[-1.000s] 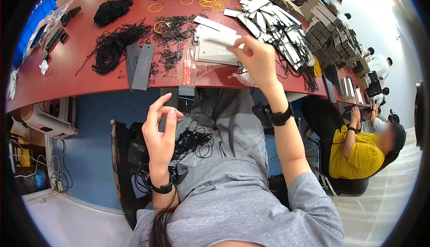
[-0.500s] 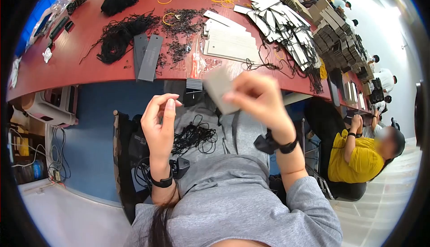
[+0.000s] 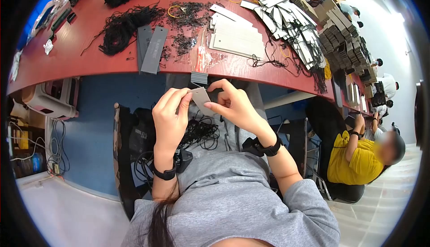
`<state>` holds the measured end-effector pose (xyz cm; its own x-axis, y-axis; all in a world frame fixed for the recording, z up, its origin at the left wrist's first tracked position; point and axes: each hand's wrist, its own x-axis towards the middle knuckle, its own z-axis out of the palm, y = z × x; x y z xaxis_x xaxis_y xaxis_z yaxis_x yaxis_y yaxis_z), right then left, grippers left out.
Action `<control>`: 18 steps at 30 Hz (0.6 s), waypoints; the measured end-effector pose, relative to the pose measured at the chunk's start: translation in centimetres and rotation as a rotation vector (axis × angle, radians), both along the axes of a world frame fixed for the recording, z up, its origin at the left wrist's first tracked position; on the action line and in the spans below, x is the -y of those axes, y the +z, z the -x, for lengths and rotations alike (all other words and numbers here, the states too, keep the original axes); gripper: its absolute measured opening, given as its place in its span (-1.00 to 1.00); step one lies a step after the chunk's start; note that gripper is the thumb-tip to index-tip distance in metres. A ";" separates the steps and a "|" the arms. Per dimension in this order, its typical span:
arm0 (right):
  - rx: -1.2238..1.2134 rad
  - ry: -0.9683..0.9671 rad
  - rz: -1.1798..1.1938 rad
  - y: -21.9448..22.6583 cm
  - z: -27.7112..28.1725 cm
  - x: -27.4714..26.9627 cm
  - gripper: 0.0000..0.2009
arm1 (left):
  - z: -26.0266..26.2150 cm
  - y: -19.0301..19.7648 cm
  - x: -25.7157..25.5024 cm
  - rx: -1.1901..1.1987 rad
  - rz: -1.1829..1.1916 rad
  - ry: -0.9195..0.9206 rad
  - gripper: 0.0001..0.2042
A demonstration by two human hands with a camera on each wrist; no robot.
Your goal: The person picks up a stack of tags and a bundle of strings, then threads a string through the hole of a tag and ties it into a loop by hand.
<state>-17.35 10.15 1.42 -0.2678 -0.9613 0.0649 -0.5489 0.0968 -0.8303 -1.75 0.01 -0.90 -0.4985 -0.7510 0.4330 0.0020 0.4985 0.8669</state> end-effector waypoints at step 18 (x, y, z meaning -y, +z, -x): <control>0.560 -0.015 0.122 3.9 -1.9 -0.5 -0.75 | 0.5 2.0 -1.8 -0.030 0.136 -0.115 -0.78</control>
